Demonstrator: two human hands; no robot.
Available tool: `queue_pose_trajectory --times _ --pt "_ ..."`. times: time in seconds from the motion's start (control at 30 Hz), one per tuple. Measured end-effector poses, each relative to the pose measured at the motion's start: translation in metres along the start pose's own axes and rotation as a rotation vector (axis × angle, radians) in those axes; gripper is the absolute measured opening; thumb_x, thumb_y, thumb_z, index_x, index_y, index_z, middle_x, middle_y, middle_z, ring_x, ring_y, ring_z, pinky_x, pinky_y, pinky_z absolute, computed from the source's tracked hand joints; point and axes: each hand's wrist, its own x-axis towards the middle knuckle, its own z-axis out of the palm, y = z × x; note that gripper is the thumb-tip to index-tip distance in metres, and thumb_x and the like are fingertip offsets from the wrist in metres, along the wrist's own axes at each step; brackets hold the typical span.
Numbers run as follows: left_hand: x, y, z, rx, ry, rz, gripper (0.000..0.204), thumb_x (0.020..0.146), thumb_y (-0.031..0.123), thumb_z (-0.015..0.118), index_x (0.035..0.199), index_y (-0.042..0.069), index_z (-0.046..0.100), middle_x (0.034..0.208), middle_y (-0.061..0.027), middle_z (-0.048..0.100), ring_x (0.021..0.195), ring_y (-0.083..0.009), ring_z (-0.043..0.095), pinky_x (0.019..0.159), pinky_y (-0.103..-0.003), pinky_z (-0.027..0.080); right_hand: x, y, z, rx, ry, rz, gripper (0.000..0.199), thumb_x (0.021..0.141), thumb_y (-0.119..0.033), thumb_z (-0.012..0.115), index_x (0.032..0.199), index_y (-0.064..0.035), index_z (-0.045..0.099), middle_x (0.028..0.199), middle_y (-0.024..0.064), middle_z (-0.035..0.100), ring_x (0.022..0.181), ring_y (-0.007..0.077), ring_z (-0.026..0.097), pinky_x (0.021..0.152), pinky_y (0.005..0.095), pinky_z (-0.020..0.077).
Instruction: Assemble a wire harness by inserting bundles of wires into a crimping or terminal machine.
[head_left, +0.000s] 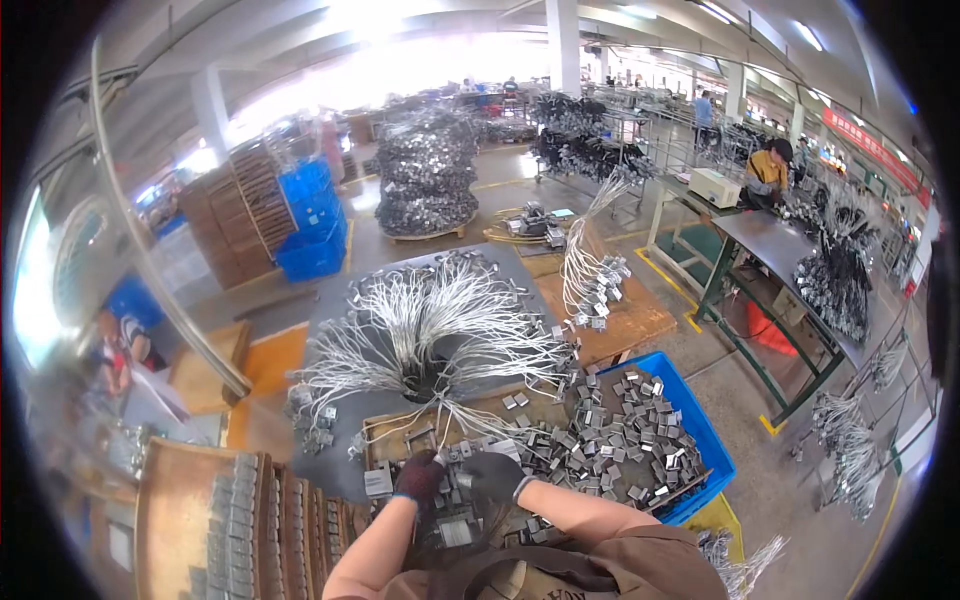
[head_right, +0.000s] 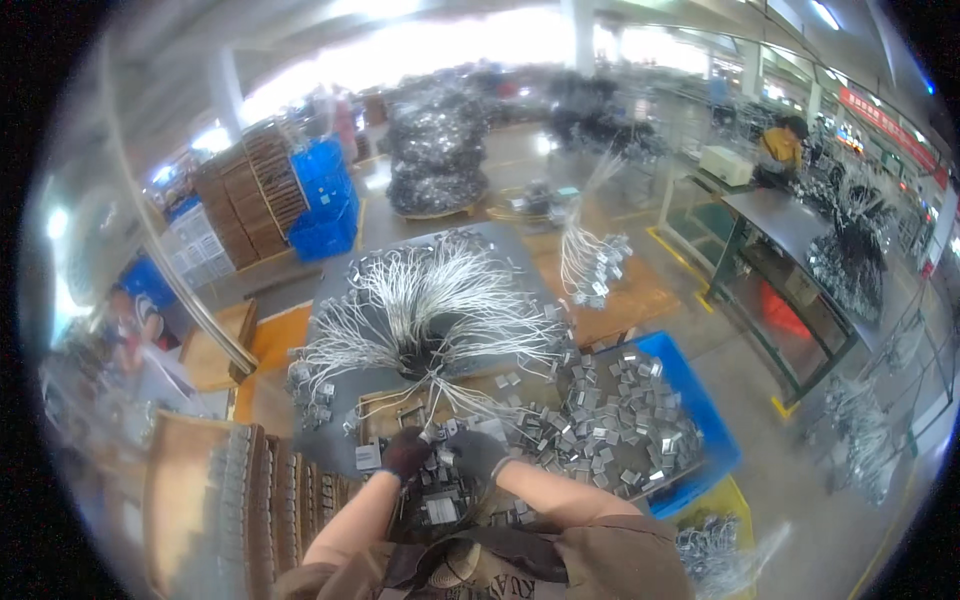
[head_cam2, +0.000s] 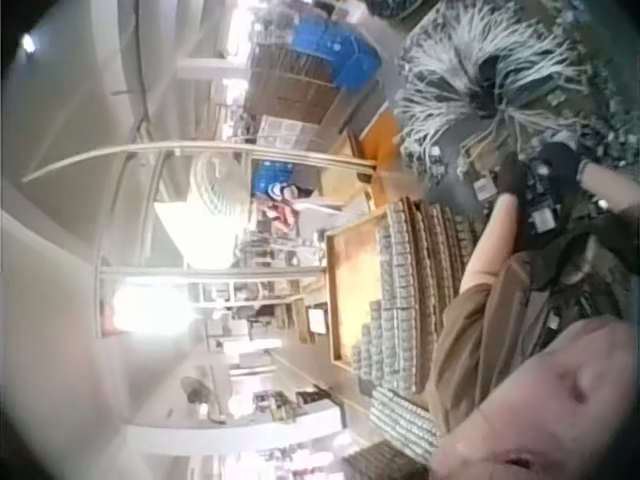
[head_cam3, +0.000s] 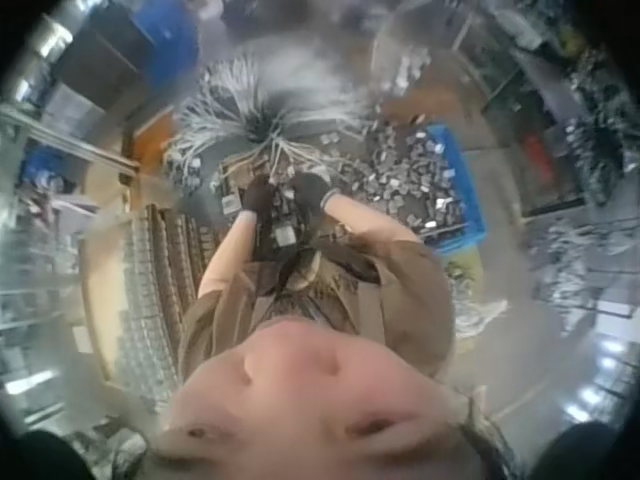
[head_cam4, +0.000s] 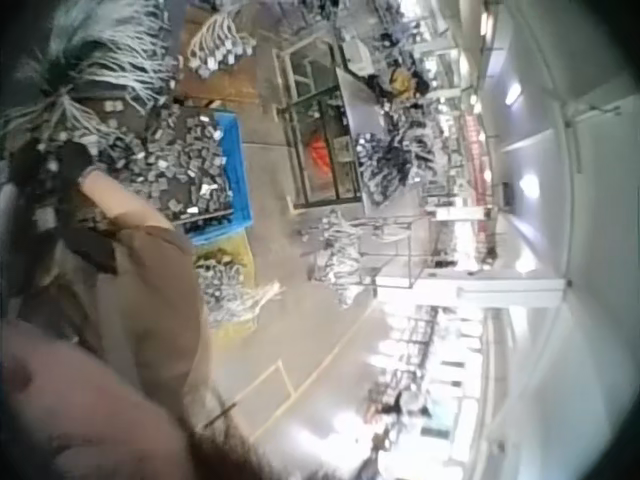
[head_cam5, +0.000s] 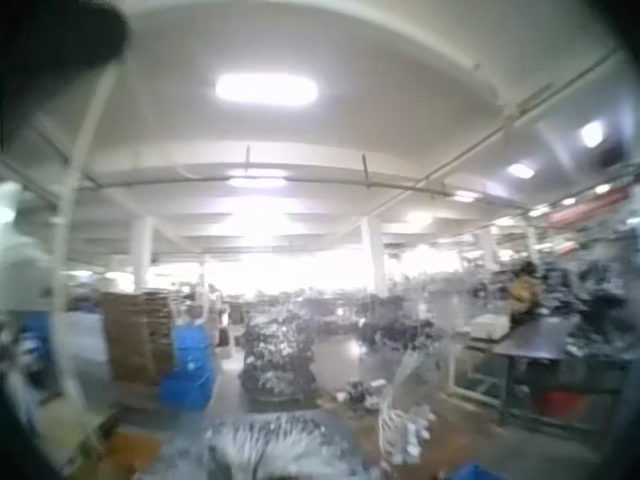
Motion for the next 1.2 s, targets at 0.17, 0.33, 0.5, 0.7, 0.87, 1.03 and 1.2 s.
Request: queue_pose_trajectory --times 0.17,0.33,0.5,0.7,0.87,1.03,1.2 --pt "0.01 0.029 -0.059 0.312 0.07 0.403 0.039 0.081 0.036 0.052 0.099 0.003 0.063 0.095 -0.0207 0.063 0.09 -0.0363 0.06 0.079 -0.041 0.046 -0.01 0.005 0.005 0.063 -0.035 -0.003 0.036 0.08 -0.035 0.059 0.1 -0.0049 0.061 0.094 0.0172 0.06 0.089 0.0333 0.058 0.079 0.0391 0.0456" --pt "0.006 0.02 -0.155 0.627 0.399 0.039 0.034 0.076 0.03 0.059 0.1 0.006 0.063 0.101 -0.0188 0.062 0.095 -0.0336 0.059 0.084 -0.039 0.046 0.0 -0.035 -0.005 0.312 -0.171 0.18 0.046 0.084 -0.042 0.055 0.105 -0.0011 0.057 0.094 0.0137 0.061 0.089 0.0268 0.059 0.079 0.0356 0.045" --pt "-0.019 0.037 -0.082 0.139 0.2 0.375 0.041 0.076 0.033 0.066 0.106 0.007 0.057 0.101 -0.0176 0.06 0.095 -0.0315 0.059 0.081 -0.038 0.047 0.014 0.065 0.08 1.014 0.232 0.31 0.039 0.091 -0.045 0.046 0.108 -0.0109 0.055 0.092 0.0014 0.056 0.087 0.0153 0.052 0.076 0.0353 0.0461" --pt "-0.094 0.04 0.009 -0.343 0.11 0.674 0.035 0.081 0.032 0.063 0.104 0.006 0.058 0.095 -0.0155 0.06 0.091 -0.0289 0.06 0.08 -0.035 0.047 0.029 0.066 0.082 0.919 0.109 0.331 0.029 0.091 -0.021 0.039 0.108 -0.0061 0.057 0.1 0.0111 0.061 0.087 0.0221 0.059 0.073 0.0346 0.0481" --pt "-0.093 0.041 -0.003 -0.073 0.085 0.67 0.028 0.084 0.026 0.057 0.101 0.004 0.061 0.099 -0.0176 0.061 0.097 -0.0318 0.058 0.084 -0.039 0.045 0.018 -0.053 0.006 1.348 -0.101 0.862 0.03 0.085 -0.025 0.044 0.1 -0.0073 0.062 0.094 0.008 0.064 0.087 0.022 0.061 0.078 0.0353 0.0453" --pt "-0.112 0.059 0.006 0.041 0.243 0.567 0.036 0.076 0.021 0.056 0.108 0.005 0.06 0.109 -0.0204 0.059 0.1 -0.035 0.056 0.088 -0.041 0.043 0.032 0.02 0.097 1.588 0.18 0.73 0.025 0.084 -0.024 0.046 0.096 -0.0092 0.062 0.084 0.007 0.064 0.076 0.0216 0.06 0.069 0.0346 0.0482" --pt "-0.104 -0.002 0.045 0.083 0.229 0.638 0.023 0.078 0.016 0.058 0.097 0.003 0.063 0.095 -0.0164 0.062 0.087 -0.0313 0.06 0.082 -0.039 0.047 -0.031 -0.068 0.035 1.303 0.222 1.037 0.031 0.084 -0.037 0.051 0.094 -0.009 0.061 0.084 0.0099 0.065 0.071 0.0243 0.058 0.067 0.036 0.0466"
